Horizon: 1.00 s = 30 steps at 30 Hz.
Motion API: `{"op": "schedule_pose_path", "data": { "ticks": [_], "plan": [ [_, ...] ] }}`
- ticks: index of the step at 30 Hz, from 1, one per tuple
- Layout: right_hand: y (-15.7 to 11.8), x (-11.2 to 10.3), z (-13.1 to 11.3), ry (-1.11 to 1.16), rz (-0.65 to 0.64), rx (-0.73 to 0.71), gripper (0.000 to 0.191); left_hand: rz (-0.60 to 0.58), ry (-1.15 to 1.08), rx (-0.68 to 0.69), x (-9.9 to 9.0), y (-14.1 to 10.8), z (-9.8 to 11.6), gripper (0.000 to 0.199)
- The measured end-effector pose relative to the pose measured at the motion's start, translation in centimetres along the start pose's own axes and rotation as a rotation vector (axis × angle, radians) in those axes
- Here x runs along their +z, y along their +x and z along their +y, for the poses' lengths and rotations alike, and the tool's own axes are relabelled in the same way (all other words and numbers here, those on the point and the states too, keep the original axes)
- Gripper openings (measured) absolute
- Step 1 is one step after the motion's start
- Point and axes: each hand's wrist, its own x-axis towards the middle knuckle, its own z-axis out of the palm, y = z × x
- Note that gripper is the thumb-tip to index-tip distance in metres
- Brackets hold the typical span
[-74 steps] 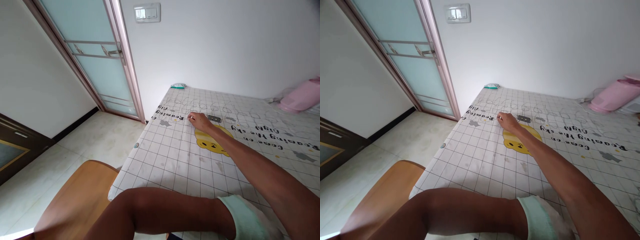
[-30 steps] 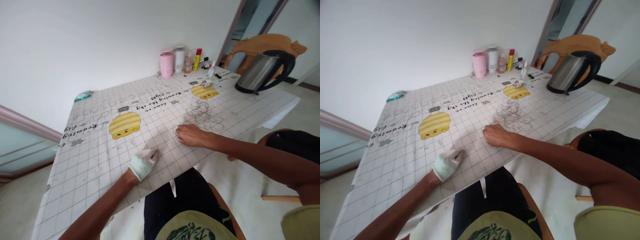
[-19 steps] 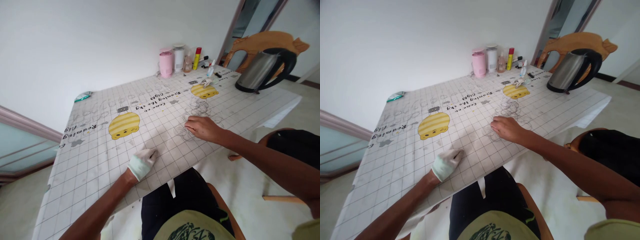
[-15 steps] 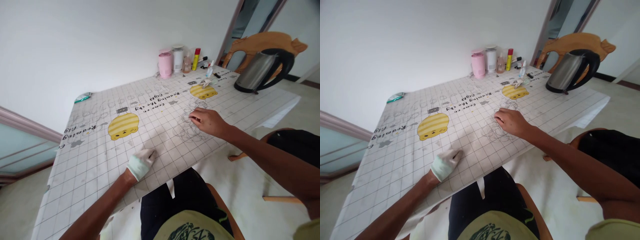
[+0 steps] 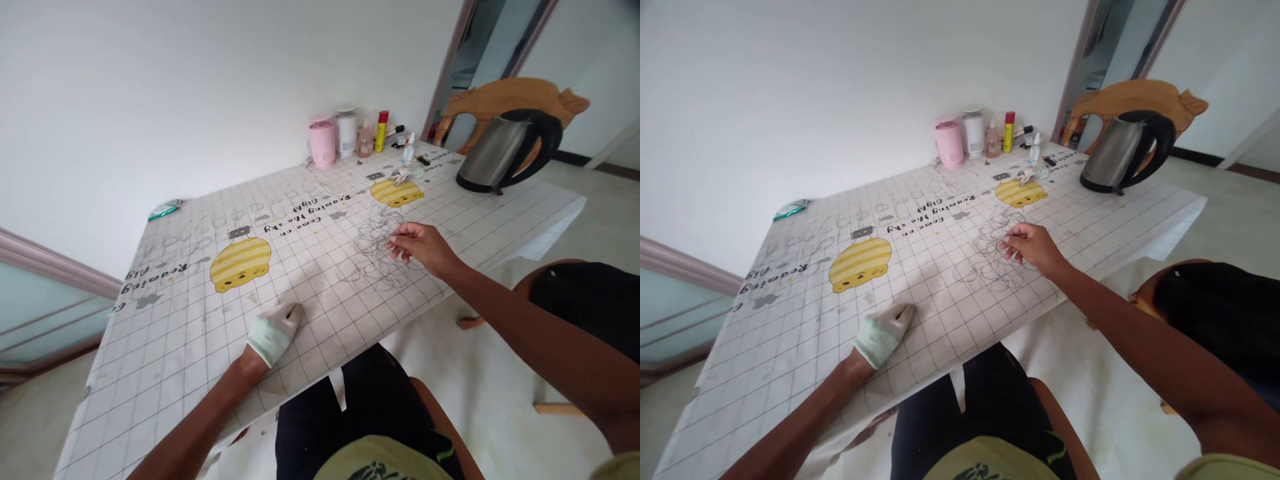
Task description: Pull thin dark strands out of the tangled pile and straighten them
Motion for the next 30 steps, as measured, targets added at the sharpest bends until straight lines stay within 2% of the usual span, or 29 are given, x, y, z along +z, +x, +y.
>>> {"op": "schedule_pose_path", "data": {
  "ticks": [4,7,9,14,18,22,26,30],
  "plan": [
    [0.1,-0.1,0.4,0.167,-0.005,0.093,0.032,0.045,-0.113,-0.053,-0.6,1.0,0.7,0.028],
    [0.1,0.1,0.7,0.234,-0.018,0.118,0.032,0.063,-0.275,-0.133,-1.1,2.3,2.7,0.031],
    [0.1,0.3,1.0,0.246,-0.026,0.09,0.033,0.054,-0.373,-0.173,-1.3,3.4,4.5,0.034],
    [-0.3,0.8,1.1,0.195,-0.034,-0.018,0.034,-0.006,-0.628,-0.147,-0.8,6.6,9.1,0.052],
    [-0.6,1.0,0.1,0.123,-0.06,-0.091,0.03,-0.106,-0.665,-0.081,-0.5,8.9,11.4,0.067],
    [-0.3,1.0,-0.9,0.061,-0.077,-0.131,0.032,-0.204,-0.669,0.0,-0.1,10.5,12.6,0.067],
    [-0.1,1.2,-0.8,0.067,-0.038,-0.145,0.03,-0.186,-0.622,0.068,1.8,11.9,13.0,0.057],
    [-0.5,2.3,0.2,0.225,0.008,-0.06,0.027,-0.19,-0.672,0.059,3.8,13.1,13.2,0.057]
  ]
}}
